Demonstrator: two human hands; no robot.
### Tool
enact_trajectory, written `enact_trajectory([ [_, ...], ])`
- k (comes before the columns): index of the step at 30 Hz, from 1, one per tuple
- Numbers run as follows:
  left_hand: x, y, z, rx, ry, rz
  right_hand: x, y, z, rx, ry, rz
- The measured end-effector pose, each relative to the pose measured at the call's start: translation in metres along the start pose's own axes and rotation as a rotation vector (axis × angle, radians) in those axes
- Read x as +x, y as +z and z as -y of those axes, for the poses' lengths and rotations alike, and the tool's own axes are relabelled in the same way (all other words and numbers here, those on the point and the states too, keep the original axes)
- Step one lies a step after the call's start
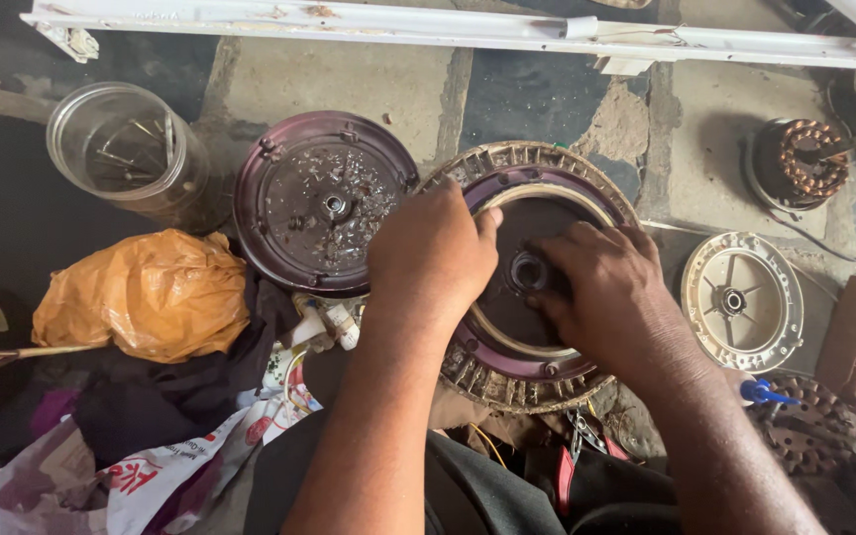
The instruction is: The person assembles an electric motor by hand, inserting a cylindrical metal part into the stator, placing a circular metal ring, and fitting a copper rotor into the assembly. The person handles the stator, rotor, and metal ring, aligning and seating each component.
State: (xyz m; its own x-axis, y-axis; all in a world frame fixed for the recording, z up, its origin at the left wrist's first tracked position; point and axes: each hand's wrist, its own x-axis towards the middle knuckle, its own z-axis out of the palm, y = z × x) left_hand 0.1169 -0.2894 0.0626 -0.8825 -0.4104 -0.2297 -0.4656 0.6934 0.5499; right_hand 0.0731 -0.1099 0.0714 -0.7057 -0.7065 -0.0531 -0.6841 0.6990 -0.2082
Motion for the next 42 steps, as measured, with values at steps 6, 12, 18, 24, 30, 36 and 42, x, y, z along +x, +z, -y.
enact_trajectory([
  [6, 0.001, 0.003, 0.000, 0.018, 0.004, 0.026, -0.001, -0.008, 0.001, -0.013, -0.023, 0.036],
  [12, 0.000, 0.003, -0.001, 0.023, 0.036, 0.009, 0.001, -0.010, 0.003, -0.027, -0.032, 0.080],
  [18, 0.004, -0.002, -0.004, -0.192, 0.123, -0.071, -0.003, -0.016, 0.000, 0.116, 0.005, 0.019],
  [24, 0.006, 0.003, -0.012, -0.425, 0.197, -0.076, -0.019, -0.012, -0.006, 0.160, 0.037, -0.100],
  [30, 0.010, 0.006, -0.010, -0.511, 0.164, -0.043, -0.028, 0.002, -0.010, 0.078, 0.011, -0.290],
  [36, 0.014, 0.012, -0.015, -0.623, 0.148, -0.025, -0.032, 0.009, -0.013, 0.100, 0.074, -0.314],
  [42, 0.016, 0.012, -0.015, -0.587, 0.128, -0.027, -0.030, 0.009, -0.015, 0.116, 0.072, -0.303],
])
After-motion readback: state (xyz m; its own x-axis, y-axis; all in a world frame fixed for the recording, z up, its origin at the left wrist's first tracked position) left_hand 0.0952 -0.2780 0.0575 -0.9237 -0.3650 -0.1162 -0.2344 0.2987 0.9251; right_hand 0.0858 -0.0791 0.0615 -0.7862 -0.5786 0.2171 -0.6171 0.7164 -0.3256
